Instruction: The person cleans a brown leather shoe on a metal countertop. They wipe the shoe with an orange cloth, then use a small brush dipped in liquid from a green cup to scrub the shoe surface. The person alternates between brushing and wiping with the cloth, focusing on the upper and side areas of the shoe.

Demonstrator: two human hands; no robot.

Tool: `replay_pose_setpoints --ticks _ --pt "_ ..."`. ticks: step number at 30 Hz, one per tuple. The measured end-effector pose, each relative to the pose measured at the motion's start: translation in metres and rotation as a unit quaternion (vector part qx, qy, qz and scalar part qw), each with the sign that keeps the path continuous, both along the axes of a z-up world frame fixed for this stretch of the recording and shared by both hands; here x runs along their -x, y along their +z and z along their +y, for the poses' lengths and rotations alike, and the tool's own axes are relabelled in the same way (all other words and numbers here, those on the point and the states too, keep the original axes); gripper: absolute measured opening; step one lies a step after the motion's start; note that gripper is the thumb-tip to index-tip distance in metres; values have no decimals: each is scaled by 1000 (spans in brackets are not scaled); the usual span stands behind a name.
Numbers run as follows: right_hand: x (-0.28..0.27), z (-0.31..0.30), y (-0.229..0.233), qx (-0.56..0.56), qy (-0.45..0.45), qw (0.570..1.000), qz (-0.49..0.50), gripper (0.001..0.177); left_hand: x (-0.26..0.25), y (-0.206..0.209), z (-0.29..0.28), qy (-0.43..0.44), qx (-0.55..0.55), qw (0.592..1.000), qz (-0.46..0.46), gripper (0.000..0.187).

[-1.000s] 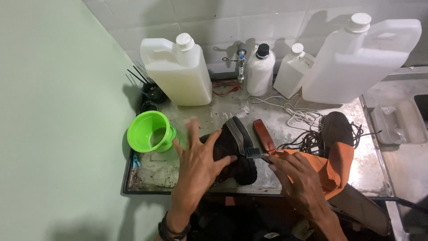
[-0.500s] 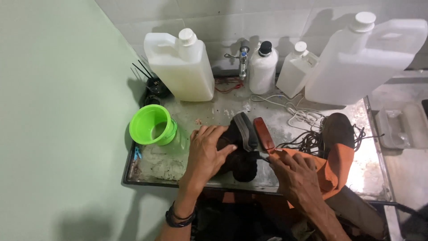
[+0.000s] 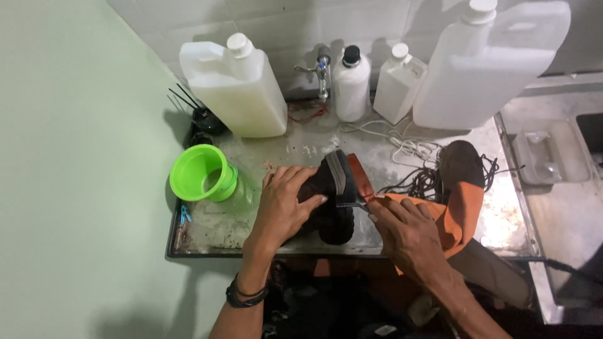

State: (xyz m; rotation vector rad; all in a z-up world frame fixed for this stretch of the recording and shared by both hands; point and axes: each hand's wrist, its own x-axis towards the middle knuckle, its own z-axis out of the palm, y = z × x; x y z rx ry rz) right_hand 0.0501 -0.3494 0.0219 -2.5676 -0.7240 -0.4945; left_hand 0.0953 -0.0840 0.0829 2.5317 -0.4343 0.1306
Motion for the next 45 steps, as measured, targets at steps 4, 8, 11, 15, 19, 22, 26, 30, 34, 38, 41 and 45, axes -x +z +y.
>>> replay_pose_setpoints --ticks 4,8,11,15,19,22,26,30,34,38,41,45 --pt "7 1 5 45 -29 998 30 22 -6 -4 2 16 -5 1000 -3 50" --pt "9 6 -1 16 -26 999 40 32 -5 -5 4 -3 -2 1000 8 51" --pt "4 6 3 35 -22 997 68 29 -11 -2 7 -4 5 1000 6 51" --pt "-8 13 49 -76 6 996 43 23 -13 -6 10 -13 -3 1000 1 52" --pt "-1 4 19 -87 -31 995 24 34 -8 -1 10 -34 34 999 10 50" --pt "8 0 -17 32 -19 998 44 33 -6 -6 10 -24 25 999 8 53" --pt "16 5 -3 -11 -17 995 93 22 -5 -10 13 -3 30 999 16 54" --pt "10 16 22 -56 -36 998 1 29 2 -6 10 -18 33 999 5 53" --pt "6 1 -16 75 7 993 95 37 -3 -6 9 -8 20 1000 -14 53" --pt "17 7 17 -93 -16 992 78 29 1 -7 8 -16 28 999 7 53" --pt "20 3 1 -40 -23 994 97 26 7 -7 6 -29 24 999 2 54" --pt "23 5 12 -87 7 993 73 21 4 -1 11 -32 36 999 23 55"
